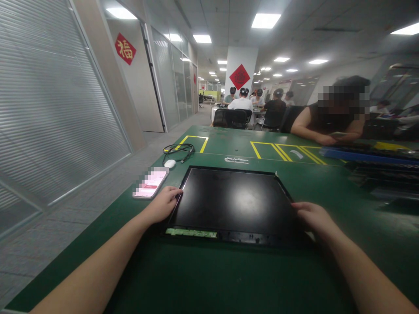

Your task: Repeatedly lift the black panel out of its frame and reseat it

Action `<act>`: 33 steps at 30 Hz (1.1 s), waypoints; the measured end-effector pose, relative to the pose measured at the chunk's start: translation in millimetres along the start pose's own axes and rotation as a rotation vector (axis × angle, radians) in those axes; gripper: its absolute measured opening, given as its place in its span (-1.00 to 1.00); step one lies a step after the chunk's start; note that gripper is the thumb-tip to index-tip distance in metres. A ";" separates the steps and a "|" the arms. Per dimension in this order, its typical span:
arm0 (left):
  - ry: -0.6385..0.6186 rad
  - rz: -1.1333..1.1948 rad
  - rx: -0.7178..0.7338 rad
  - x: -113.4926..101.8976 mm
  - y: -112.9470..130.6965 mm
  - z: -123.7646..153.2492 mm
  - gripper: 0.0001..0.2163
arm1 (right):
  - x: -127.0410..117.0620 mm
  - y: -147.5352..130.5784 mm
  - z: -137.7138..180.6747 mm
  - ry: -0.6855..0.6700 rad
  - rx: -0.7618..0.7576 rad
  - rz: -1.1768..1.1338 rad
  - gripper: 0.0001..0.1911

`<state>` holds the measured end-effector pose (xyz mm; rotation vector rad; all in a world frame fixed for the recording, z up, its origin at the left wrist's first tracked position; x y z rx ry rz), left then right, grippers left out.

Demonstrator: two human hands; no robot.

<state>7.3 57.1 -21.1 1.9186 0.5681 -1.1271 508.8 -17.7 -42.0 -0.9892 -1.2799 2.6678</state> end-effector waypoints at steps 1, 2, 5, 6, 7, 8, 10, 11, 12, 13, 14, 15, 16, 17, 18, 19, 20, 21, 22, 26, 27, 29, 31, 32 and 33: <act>-0.001 0.003 0.001 0.3 -0.4 0.0 -0.55 | 0.1 0.1 0.3 -0.005 0.002 -0.010 -0.47; -0.001 0.006 0.002 0.5 -0.8 0.0 -0.55 | 0.2 0.1 0.8 -0.008 0.007 -0.020 -0.47; 0.002 0.014 0.003 1.0 -2.3 -0.1 -0.55 | 0.9 -0.1 1.9 -0.022 0.017 -0.054 -0.46; 0.004 0.015 0.003 1.0 -2.7 -0.1 -0.55 | 1.2 0.0 2.0 -0.028 0.018 -0.058 -0.45; 0.006 0.015 0.002 1.0 -2.9 -0.1 -0.55 | 1.5 0.1 1.9 -0.033 0.020 -0.054 -0.45; 0.007 0.015 0.002 1.0 -2.9 0.0 -0.55 | 1.8 0.3 1.7 -0.038 0.020 -0.048 -0.45; 0.010 0.014 0.001 1.0 -2.1 0.3 -0.55 | 2.1 0.3 1.8 -0.046 0.011 -0.038 -0.45; 0.011 0.014 0.001 0.8 -1.2 0.6 -0.55 | 1.9 0.1 2.0 -0.040 0.006 -0.031 -0.46; 0.013 0.013 0.001 0.6 0.0 0.9 -0.56 | 1.6 -0.2 2.4 -0.029 0.001 -0.022 -0.47; 0.015 0.013 0.003 0.2 1.5 1.4 -0.57 | 1.2 -0.6 2.9 -0.015 -0.004 -0.012 -0.49; 0.018 0.013 0.005 -0.4 3.2 1.9 -0.57 | 0.7 -1.1 3.4 0.000 -0.010 0.001 -0.51; 0.019 0.013 0.009 -1.2 5.1 2.4 -0.57 | 0.2 -1.7 3.8 0.015 -0.015 0.018 -0.53; 0.018 0.015 0.016 -2.2 7.1 3.1 -0.57 | -0.2 -2.3 4.1 0.026 -0.021 0.033 -0.54; 0.018 0.017 0.026 -3.5 9.1 3.7 -0.56 | -0.5 -2.9 4.3 0.034 -0.030 0.045 -0.55; 0.017 0.021 0.038 -4.9 10.9 4.4 -0.57 | -0.8 -3.4 4.4 0.038 -0.034 0.056 -0.55; 0.014 0.024 0.049 -6.4 12.5 5.0 -0.57 | -1.1 -3.7 4.4 0.042 -0.036 0.068 -0.54; 0.010 0.025 0.058 -7.8 13.7 5.6 -0.58 | -1.4 -3.9 4.4 0.044 -0.036 0.080 -0.54; 0.003 0.022 0.063 -8.9 14.6 6.1 -0.58 | -1.7 -4.1 4.3 0.047 -0.035 0.090 -0.54; -0.007 0.016 0.063 -9.7 15.1 6.5 -0.57 | -2.0 -4.2 4.2 0.050 -0.036 0.099 -0.54; -0.033 -0.014 0.046 -10.2 16.3 6.9 -0.56 | -2.6 -3.7 3.1 0.059 -0.059 0.126 -0.54; -0.033 -0.017 0.046 -10.0 17.0 6.8 -0.56 | -2.4 -3.1 2.4 0.054 -0.062 0.127 -0.53; -0.034 -0.025 0.046 -9.3 18.2 6.6 -0.54 | -2.1 -1.7 0.5 0.043 -0.065 0.128 -0.52; -0.034 -0.054 0.042 -8.7 18.1 6.5 -0.50 | -2.2 -0.4 -2.1 0.048 -0.074 0.141 -0.53; -0.028 -0.081 0.036 -8.5 17.2 6.5 -0.48 | -2.6 0.0 -3.4 0.059 -0.085 0.152 -0.54; -0.019 -0.113 0.028 -8.5 15.7 6.5 -0.46 | -3.0 0.3 -4.6 0.072 -0.101 0.162 -0.55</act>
Point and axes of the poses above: each hand's wrist, its own z-axis away from the middle knuckle, its own x-axis out of the palm, y = z × x, the point moved 3 cm from there along -z, towards the middle knuckle, and after that the axes turned 15 degrees about x, right-handed, at the moved point
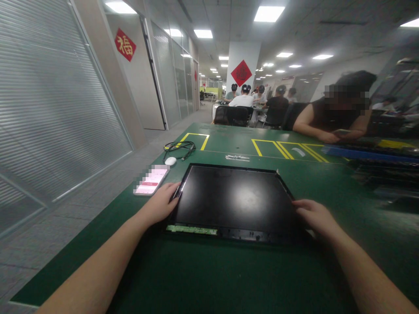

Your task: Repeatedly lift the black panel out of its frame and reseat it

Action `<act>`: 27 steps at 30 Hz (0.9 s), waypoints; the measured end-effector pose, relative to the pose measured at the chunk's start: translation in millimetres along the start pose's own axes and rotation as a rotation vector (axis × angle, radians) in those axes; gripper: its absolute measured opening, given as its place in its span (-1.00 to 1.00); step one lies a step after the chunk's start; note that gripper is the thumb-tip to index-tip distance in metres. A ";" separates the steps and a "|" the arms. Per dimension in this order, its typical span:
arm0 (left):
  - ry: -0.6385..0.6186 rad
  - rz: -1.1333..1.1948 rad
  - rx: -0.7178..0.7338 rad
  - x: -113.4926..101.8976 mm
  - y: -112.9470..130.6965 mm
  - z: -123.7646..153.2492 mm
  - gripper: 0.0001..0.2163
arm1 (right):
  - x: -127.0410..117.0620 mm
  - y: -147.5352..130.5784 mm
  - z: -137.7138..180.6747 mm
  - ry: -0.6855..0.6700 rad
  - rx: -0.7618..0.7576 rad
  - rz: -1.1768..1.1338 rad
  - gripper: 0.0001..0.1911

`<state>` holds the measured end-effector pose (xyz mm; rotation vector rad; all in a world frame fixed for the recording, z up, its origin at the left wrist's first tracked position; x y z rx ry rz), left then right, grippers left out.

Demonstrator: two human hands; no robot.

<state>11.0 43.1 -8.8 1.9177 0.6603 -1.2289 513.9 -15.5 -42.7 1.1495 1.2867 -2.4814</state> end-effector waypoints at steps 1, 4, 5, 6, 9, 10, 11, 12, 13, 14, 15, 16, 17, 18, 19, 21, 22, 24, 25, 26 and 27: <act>0.007 -0.030 -0.009 0.3 -2.0 0.1 -0.47 | -0.3 0.3 -1.1 0.011 -0.015 0.009 -0.56; 0.010 -0.078 -0.037 2.2 -9.0 0.5 -0.52 | -0.9 1.1 -3.4 0.025 -0.043 0.036 -0.57; 0.007 -0.080 -0.045 2.9 -11.0 0.6 -0.53 | -1.1 1.3 -3.8 0.031 -0.048 0.045 -0.58; 0.004 -0.079 -0.053 3.4 -12.5 0.6 -0.54 | -1.3 1.6 -4.0 0.038 -0.049 0.056 -0.58; 0.002 -0.071 -0.073 4.1 -14.3 0.0 -0.52 | -1.6 2.1 -4.0 0.055 -0.059 0.072 -0.58; 0.001 -0.062 -0.073 4.1 -13.9 -0.3 -0.52 | -1.7 2.0 -3.7 0.059 -0.064 0.074 -0.59; 0.000 -0.050 -0.069 4.0 -13.0 -0.8 -0.53 | -1.9 1.7 -3.3 0.062 -0.070 0.077 -0.59; -0.005 -0.039 -0.060 3.7 -11.6 -1.2 -0.54 | -2.4 1.0 -2.7 0.071 -0.076 0.079 -0.60; -0.004 -0.023 -0.053 3.0 -9.8 -1.5 -0.54 | -2.9 0.0 -2.0 0.081 -0.078 0.084 -0.61; 0.007 0.004 -0.053 1.7 -7.7 -1.7 -0.55 | -3.6 -1.3 -1.0 0.088 -0.078 0.092 -0.61; 0.029 0.046 -0.064 -0.4 -5.1 -1.8 -0.55 | -4.3 -2.9 0.1 0.095 -0.079 0.100 -0.62; 0.062 0.108 -0.089 -3.1 -2.1 -1.5 -0.56 | -5.2 -4.7 1.4 0.104 -0.079 0.105 -0.63; 0.112 0.191 -0.132 -6.6 1.3 -1.1 -0.57 | -6.2 -6.6 2.8 0.115 -0.078 0.108 -0.65; 0.159 0.287 -0.185 -10.2 5.4 -0.4 -0.59 | -7.0 -8.5 4.3 0.123 -0.078 0.111 -0.67; 0.205 0.391 -0.258 -13.6 9.7 0.6 -0.61 | -7.8 -10.1 5.5 0.134 -0.077 0.115 -0.68; 0.306 0.607 -0.422 -19.1 19.0 3.0 -0.61 | -8.7 -12.2 7.2 0.155 -0.075 0.127 -0.71; 0.328 0.731 -0.509 -19.6 23.6 4.2 -0.58 | -8.7 -12.5 7.5 0.160 -0.074 0.131 -0.72; 0.348 0.969 -0.663 -17.1 31.0 6.0 -0.48 | -8.1 -11.9 6.6 0.167 -0.080 0.133 -0.73; 0.363 1.056 -0.703 -15.3 33.4 6.2 -0.44 | -7.7 -11.3 5.7 0.170 -0.086 0.132 -0.73; 0.381 1.119 -0.730 -13.3 34.4 6.2 -0.41 | -7.3 -10.4 4.5 0.170 -0.093 0.133 -0.73; 0.391 1.169 -0.740 -11.1 34.8 5.9 -0.40 | -6.8 -9.5 3.1 0.171 -0.096 0.137 -0.73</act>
Point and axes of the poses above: each hand's wrist, its own z-axis away from the middle knuckle, its own x-axis out of the palm, y = z × x, the point moved 3 cm from there along -z, towards the middle knuckle, and after that the axes turned 15 degrees about x, right-handed, at the moved point
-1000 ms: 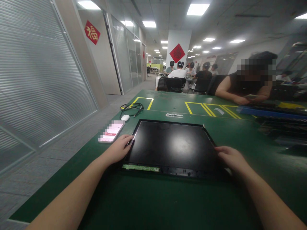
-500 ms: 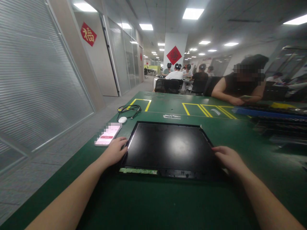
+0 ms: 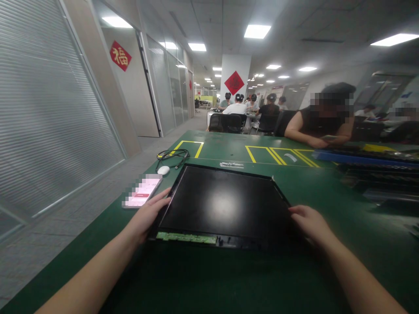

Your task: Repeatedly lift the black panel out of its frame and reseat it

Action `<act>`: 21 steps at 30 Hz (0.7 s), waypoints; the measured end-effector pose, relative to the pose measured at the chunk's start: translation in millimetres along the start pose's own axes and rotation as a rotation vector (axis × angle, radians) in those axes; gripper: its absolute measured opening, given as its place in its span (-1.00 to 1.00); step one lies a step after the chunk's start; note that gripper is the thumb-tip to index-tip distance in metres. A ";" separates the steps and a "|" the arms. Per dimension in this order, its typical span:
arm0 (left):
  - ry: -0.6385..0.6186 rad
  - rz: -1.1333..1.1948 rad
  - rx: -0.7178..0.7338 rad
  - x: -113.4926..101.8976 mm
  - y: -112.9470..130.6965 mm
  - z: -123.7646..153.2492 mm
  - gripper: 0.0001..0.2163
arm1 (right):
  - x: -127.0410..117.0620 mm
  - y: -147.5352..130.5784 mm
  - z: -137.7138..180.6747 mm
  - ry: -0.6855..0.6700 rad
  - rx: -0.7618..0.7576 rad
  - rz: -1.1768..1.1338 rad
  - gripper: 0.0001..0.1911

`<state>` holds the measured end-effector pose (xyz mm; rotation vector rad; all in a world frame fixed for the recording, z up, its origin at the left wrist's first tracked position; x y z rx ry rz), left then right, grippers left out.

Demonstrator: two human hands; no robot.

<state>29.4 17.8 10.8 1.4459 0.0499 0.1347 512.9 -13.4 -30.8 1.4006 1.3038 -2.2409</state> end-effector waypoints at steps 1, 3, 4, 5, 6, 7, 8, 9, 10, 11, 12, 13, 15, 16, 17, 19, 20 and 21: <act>-0.004 0.033 -0.011 0.9 -1.9 -0.6 -0.38 | 0.7 0.9 -1.2 0.000 -0.003 0.006 -0.73; -0.016 0.071 -0.035 2.5 -4.7 -1.6 -0.34 | 2.0 2.5 -3.4 -0.007 -0.007 0.021 -0.71; -0.023 0.084 -0.052 3.4 -5.3 -1.5 -0.32 | 2.5 3.1 -4.2 -0.007 -0.008 0.026 -0.70; -0.026 0.096 -0.070 4.5 -5.4 -0.9 -0.30 | 2.8 3.5 -4.9 -0.004 -0.011 0.027 -0.70; -0.029 0.109 -0.084 5.7 -4.9 0.0 -0.30 | 3.1 3.8 -5.4 -0.001 -0.012 0.024 -0.69; -0.034 0.125 -0.091 7.0 -4.1 1.0 -0.31 | 3.3 4.1 -5.8 0.001 -0.013 0.019 -0.69; -0.043 0.142 -0.099 8.3 -3.5 2.0 -0.33 | 3.7 4.4 -6.1 -0.003 -0.012 0.014 -0.69; -0.053 0.158 -0.105 9.2 -3.3 2.7 -0.35 | 4.1 4.8 -6.3 -0.010 -0.007 0.010 -0.69; -0.064 0.175 -0.108 9.7 -3.6 3.0 -0.37 | 4.4 5.1 -6.4 -0.020 -0.002 0.009 -0.69; -0.075 0.189 -0.108 9.7 -4.7 2.8 -0.38 | 4.7 5.4 -6.3 -0.028 0.003 0.012 -0.68; -0.090 0.196 -0.107 9.1 -6.3 2.2 -0.36 | 4.7 5.4 -6.2 -0.033 0.007 0.014 -0.68; -0.109 0.195 -0.105 8.1 -8.5 1.2 -0.32 | 4.4 5.3 -5.8 -0.033 0.010 0.014 -0.68; -0.154 0.171 -0.096 5.5 -13.2 -1.2 -0.20 | 3.6 4.4 -4.7 -0.028 0.009 0.011 -0.69; -0.175 0.153 -0.088 4.3 -15.0 -2.3 -0.15 | 3.3 3.9 -4.0 -0.028 0.010 0.009 -0.70; -0.195 0.136 -0.078 3.3 -16.2 -3.0 -0.11 | 3.0 3.3 -3.4 -0.030 0.013 0.008 -0.69; -0.223 0.113 -0.052 2.8 -15.7 -3.1 -0.10 | 2.6 2.5 -2.3 -0.026 0.020 0.011 -0.69; -0.226 0.104 -0.043 3.1 -14.4 -2.4 -0.11 | 2.5 2.2 -2.0 -0.021 0.019 0.012 -0.69; -0.224 0.096 -0.038 3.7 -12.4 -1.1 -0.12 | 2.4 2.0 -1.9 -0.012 0.015 0.011 -0.70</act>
Point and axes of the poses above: each hand's wrist, its own z-axis away from the middle knuckle, its own x-axis out of the palm, y = z × x, the point moved 3 cm from there along -z, towards the middle knuckle, and after that the axes turned 15 degrees about x, right-handed, at the moved point
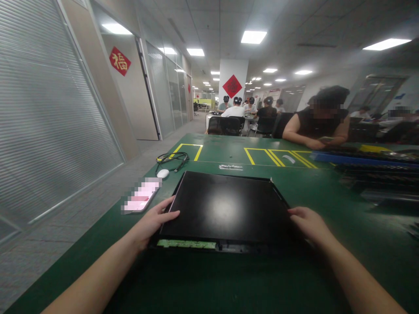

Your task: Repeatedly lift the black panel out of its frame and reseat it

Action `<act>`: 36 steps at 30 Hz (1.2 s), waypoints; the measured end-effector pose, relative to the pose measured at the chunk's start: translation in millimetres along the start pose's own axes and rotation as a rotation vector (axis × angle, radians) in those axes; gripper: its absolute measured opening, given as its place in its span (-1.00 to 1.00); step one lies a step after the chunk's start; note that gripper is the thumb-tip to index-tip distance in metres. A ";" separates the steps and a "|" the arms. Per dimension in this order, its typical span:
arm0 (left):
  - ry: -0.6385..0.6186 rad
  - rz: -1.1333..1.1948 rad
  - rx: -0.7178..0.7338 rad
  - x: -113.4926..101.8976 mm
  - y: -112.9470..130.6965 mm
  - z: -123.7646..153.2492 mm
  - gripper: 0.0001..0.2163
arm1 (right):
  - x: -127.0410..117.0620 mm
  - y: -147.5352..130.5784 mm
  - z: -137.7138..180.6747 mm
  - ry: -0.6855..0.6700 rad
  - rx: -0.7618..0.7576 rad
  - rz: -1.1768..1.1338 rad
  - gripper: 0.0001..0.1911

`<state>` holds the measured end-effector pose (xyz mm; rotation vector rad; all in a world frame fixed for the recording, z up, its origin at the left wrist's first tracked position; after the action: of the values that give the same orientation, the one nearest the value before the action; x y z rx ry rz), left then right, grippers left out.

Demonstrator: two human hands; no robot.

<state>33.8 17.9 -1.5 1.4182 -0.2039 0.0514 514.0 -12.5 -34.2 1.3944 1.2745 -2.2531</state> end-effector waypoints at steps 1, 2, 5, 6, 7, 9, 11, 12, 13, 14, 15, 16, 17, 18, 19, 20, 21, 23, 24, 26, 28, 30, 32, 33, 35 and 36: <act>0.003 -0.004 0.005 1.6 2.2 1.4 -0.13 | 0.0 0.0 -0.2 0.008 -0.006 -0.002 -0.71; 0.005 -0.001 0.010 3.4 4.7 2.9 -0.14 | 0.2 0.3 -0.5 0.014 -0.012 -0.008 -0.71; 0.005 0.029 0.031 8.4 10.6 6.8 -0.14 | 1.4 2.0 -2.4 0.015 -0.015 -0.015 -0.71; 0.003 0.040 0.041 9.1 11.7 7.4 -0.14 | 1.7 2.4 -2.9 0.015 -0.016 -0.010 -0.70; 0.004 0.048 0.048 9.3 12.1 7.7 -0.14 | 2.0 2.8 -3.3 0.013 -0.017 -0.004 -0.70; 0.001 0.053 0.062 8.3 11.7 7.4 -0.15 | 2.4 3.2 -3.7 0.008 -0.023 0.002 -0.69; -0.004 0.044 0.073 6.3 10.6 6.7 -0.16 | 2.9 3.6 -3.9 -0.007 -0.026 -0.012 -0.70; -0.003 0.034 0.077 5.2 10.1 6.5 -0.16 | 3.1 3.9 -4.1 -0.014 -0.025 -0.026 -0.70; -0.005 0.020 0.082 4.2 9.9 6.4 -0.17 | 3.3 4.3 -4.3 -0.016 -0.025 -0.038 -0.69; -0.007 0.003 0.087 3.5 9.9 6.4 -0.18 | 3.4 4.8 -4.6 -0.013 -0.024 -0.044 -0.69; -0.011 -0.017 0.092 3.0 10.2 6.5 -0.19 | 3.6 5.3 -4.9 -0.009 -0.023 -0.045 -0.69; -0.015 -0.036 0.098 2.8 10.7 6.6 -0.20 | 3.7 5.8 -5.4 -0.004 -0.024 -0.046 -0.69; -0.018 -0.052 0.105 2.9 11.3 6.8 -0.20 | 3.9 6.2 -5.8 -0.003 -0.025 -0.043 -0.68; -0.019 -0.064 0.110 3.1 12.0 7.0 -0.20 | 4.2 6.5 -6.2 -0.005 -0.027 -0.039 -0.68; -0.019 -0.069 0.115 3.3 12.6 7.1 -0.20 | 4.4 6.5 -6.6 -0.007 -0.031 -0.037 -0.69; -0.016 -0.070 0.118 3.6 13.2 7.3 -0.19 | 4.5 6.4 -6.8 -0.006 -0.037 -0.035 -0.69; -0.015 -0.068 0.121 3.8 13.8 7.5 -0.19 | 4.5 6.2 -6.9 -0.004 -0.042 -0.030 -0.69; -0.017 -0.062 0.124 4.0 14.6 7.9 -0.19 | 4.2 5.6 -6.6 0.005 -0.046 -0.016 -0.69; -0.022 -0.058 0.128 4.0 15.0 8.2 -0.19 | 4.0 5.2 -6.2 0.007 -0.044 -0.009 -0.69; -0.033 -0.054 0.140 4.2 15.8 8.6 -0.19 | 3.7 4.3 -5.2 0.006 -0.039 0.002 -0.68; -0.045 -0.055 0.162 4.6 16.6 9.0 -0.18 | 3.1 2.9 -3.6 0.006 -0.044 0.011 -0.69; -0.063 -0.056 0.188 5.5 17.1 9.1 -0.19 | 2.5 1.5 -1.6 0.005 -0.048 0.010 -0.69; -0.086 -0.052 0.216 6.4 17.3 9.3 -0.21 | 1.9 0.3 0.6 -0.001 -0.044 -0.013 -0.65; -0.095 -0.047 0.234 6.7 17.3 9.4 -0.22 | 1.7 -0.1 1.7 -0.004 -0.036 -0.033 -0.61; -0.112 -0.032 0.273 7.2 17.6 10.0 -0.22 | 1.5 -0.6 3.5 -0.015 -0.013 -0.085 -0.51; -0.120 -0.025 0.289 7.6 17.8 10.7 -0.21 | 1.3 -0.6 4.1 -0.022 0.004 -0.115 -0.48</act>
<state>37.3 9.4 18.6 1.7134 -0.2865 -0.0262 510.3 -14.9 -34.2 1.3262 1.3772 -2.3390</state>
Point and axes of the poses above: each hand's wrist, its own z-axis away from the middle knuckle, its own x-axis out of the palm, y = z × x, the point moved 3 cm from there along -z, towards the middle knuckle, and after that the axes turned 15 degrees about x, right-handed, at the moved point
